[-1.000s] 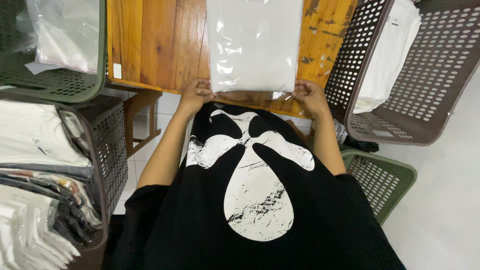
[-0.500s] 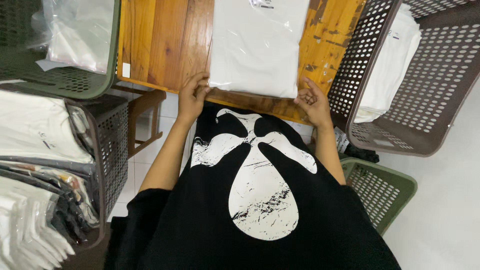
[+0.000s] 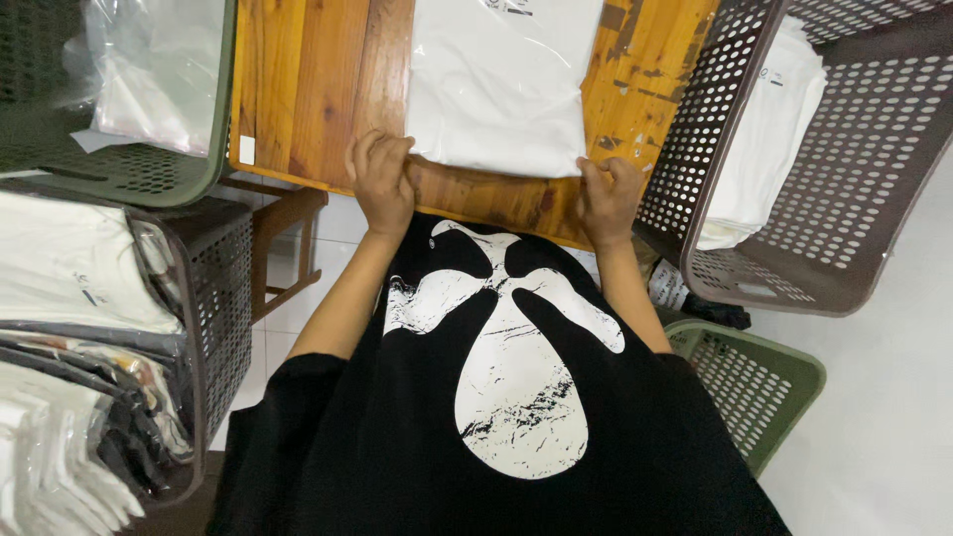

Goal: The person places a folded white t-shirt into a plastic bag, seals the bag by peeling an adhesive strip and pressing it down, then places the finished package into a basket with others.

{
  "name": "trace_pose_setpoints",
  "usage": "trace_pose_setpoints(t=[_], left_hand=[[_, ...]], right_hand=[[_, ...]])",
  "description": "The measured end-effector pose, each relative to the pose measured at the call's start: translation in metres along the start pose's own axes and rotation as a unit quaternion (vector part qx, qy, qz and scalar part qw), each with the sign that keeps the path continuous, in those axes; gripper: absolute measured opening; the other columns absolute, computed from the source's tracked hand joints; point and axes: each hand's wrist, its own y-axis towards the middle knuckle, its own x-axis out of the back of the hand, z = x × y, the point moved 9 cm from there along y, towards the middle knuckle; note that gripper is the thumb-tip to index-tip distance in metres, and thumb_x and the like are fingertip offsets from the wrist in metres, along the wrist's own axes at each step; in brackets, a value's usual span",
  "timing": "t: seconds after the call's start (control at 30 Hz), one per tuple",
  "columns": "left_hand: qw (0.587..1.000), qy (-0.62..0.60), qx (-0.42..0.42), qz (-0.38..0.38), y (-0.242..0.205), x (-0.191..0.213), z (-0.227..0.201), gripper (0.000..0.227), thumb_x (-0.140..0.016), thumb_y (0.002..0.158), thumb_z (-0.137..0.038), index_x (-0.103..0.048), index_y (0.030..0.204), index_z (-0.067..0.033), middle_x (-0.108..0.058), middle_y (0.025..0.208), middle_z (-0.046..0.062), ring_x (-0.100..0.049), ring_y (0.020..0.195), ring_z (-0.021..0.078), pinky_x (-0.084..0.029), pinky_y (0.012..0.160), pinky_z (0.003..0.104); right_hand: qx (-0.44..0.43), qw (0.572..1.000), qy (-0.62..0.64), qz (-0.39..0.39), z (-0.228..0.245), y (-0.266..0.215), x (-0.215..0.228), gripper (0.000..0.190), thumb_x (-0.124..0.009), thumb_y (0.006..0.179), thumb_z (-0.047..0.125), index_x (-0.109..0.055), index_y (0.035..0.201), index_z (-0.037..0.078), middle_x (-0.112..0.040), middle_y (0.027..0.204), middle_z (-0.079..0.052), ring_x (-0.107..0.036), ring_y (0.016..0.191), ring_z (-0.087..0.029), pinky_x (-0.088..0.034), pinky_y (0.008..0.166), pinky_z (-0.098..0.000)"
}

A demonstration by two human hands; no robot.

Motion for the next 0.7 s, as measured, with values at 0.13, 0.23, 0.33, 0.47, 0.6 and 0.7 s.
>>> trace_pose_setpoints(t=[0.13,0.23,0.33,0.47,0.6,0.7], left_hand=[[0.999,-0.033,0.026,0.003,-0.01,-0.006,0.008,0.019,-0.048,0.085,-0.003,-0.062,0.093,-0.0134,-0.06,0.086,0.001,-0.053,0.093,0.0235,-0.033,0.085,0.039],[0.999,-0.022,0.007,0.022,-0.02,-0.014,0.007,0.019,-0.049,0.085,-0.004,-0.063,0.091,-0.0146,-0.059,0.084,0.0,-0.054,0.091,0.0219,-0.033,0.084,0.038],[0.999,-0.025,-0.023,0.026,-0.015,-0.011,-0.005,0.018,-0.049,0.085,-0.005,-0.063,0.091,-0.0147,-0.06,0.083,0.0,-0.054,0.089,0.0204,-0.031,0.087,0.038],[0.988,-0.152,-0.019,0.013,0.01,0.006,-0.03,0.02,-0.046,0.084,0.002,-0.062,0.091,-0.0079,-0.059,0.08,0.005,-0.057,0.078,0.0255,-0.042,0.078,0.038],[0.976,-0.212,0.037,0.011,0.024,0.017,-0.046,0.014,-0.048,0.083,0.002,-0.057,0.092,-0.003,-0.057,0.078,0.008,-0.057,0.072,0.0259,-0.046,0.069,0.036],[0.961,-0.268,0.066,0.029,0.027,0.014,-0.06,0.018,-0.053,0.078,0.003,-0.054,0.095,-0.0028,-0.056,0.079,0.009,-0.057,0.068,0.0234,-0.047,0.06,0.031]], right_hand=[[0.034,0.999,0.007,0.025,0.03,0.003,-0.005,0.03,-0.06,0.071,0.022,-0.06,0.098,0.01,-0.047,0.097,-0.014,-0.051,0.088,-0.031,-0.041,0.067,-0.0379],[0.058,0.996,0.043,0.043,0.062,0.014,-0.01,0.045,-0.063,0.068,0.032,-0.056,0.105,0.008,-0.05,0.106,-0.018,-0.051,0.098,-0.033,-0.04,0.073,-0.039],[0.097,0.995,0.012,0.033,0.076,0.009,-0.031,0.041,-0.056,0.073,0.031,-0.057,0.108,0.009,-0.054,0.103,-0.014,-0.055,0.09,-0.028,-0.042,0.069,-0.035],[0.085,0.995,-0.045,0.036,0.068,0.007,-0.046,0.034,-0.046,0.078,0.02,-0.058,0.108,0.009,-0.055,0.092,-0.01,-0.057,0.076,-0.024,-0.042,0.058,-0.032],[0.028,0.995,0.034,0.086,0.091,0.074,-0.017,0.053,-0.052,0.065,0.019,-0.05,0.116,0.003,-0.05,0.106,-0.019,-0.053,0.094,-0.033,-0.041,0.07,-0.0376],[-0.087,0.954,0.24,0.155,0.099,0.085,-0.027,0.085,-0.066,0.065,0.034,-0.029,0.13,-0.005,-0.032,0.128,-0.031,-0.036,0.116,-0.046,-0.032,0.093,-0.0491]])
